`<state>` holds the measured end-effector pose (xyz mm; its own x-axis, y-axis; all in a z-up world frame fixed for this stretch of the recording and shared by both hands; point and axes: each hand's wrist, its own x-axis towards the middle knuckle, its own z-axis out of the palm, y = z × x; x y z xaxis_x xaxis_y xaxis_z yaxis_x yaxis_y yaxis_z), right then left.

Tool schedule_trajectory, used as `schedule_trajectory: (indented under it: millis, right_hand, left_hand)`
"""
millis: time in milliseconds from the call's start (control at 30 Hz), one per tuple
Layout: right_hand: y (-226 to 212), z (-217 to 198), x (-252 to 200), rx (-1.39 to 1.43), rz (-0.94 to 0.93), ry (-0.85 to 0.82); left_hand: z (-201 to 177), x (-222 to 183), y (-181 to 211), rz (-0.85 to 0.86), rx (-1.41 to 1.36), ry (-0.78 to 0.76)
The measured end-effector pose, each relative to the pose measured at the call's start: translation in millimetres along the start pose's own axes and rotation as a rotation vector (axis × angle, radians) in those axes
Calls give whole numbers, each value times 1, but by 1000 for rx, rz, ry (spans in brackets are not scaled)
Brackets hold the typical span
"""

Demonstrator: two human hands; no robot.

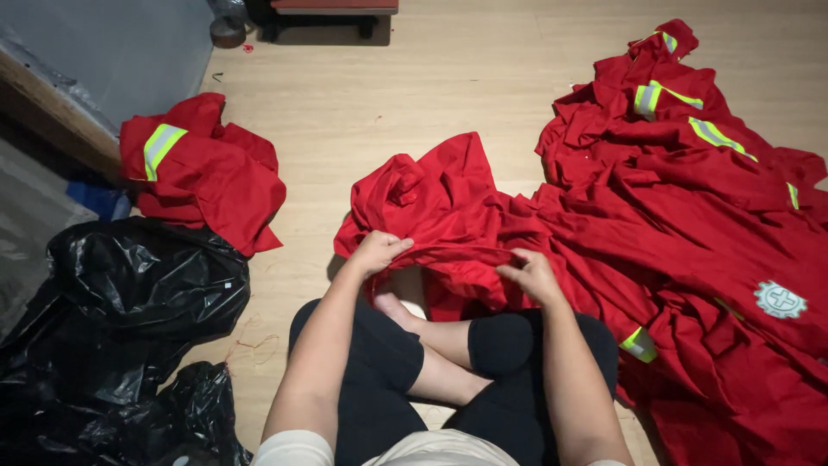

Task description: The person trims loose threads from a red jumpsuit by holding the fabric with one hand and cutting the threads with handheld thread snippers, shifting the fabric with both hands to access different areas.

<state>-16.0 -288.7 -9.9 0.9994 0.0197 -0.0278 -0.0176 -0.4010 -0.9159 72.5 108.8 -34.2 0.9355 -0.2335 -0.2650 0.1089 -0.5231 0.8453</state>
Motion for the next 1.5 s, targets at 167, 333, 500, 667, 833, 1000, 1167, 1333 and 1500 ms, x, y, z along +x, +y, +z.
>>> schedule_trajectory:
  millis: [167,333,500,667,833,1000,1167,1333,1500]
  right_hand:
    - [-2,-14,11,29,-288,206]
    - [-15,-11,7,28,-299,259]
    - [-9,-7,12,125,-219,255]
    - [13,0,21,143,-251,277]
    - [1,1,17,180,-218,291]
    - [-12,-4,8,197,-180,316]
    - [14,6,18,14,-8,170]
    - [-30,35,1,-207,15,-35]
    - [-72,63,-17,-581,-40,-265]
  left_hand:
    - [-3,-33,34,39,63,-178]
    - [16,3,-13,89,389,-364]
    - [24,-24,66,124,515,-462]
    - [75,-24,113,244,364,-261]
    - [96,-39,126,268,429,-153]
    - [114,22,40,185,-58,-12]
    - [36,3,24,-65,-921,413]
    - [14,1,-5,-76,-1149,436]
    - [30,14,-59,-93,-1289,429]
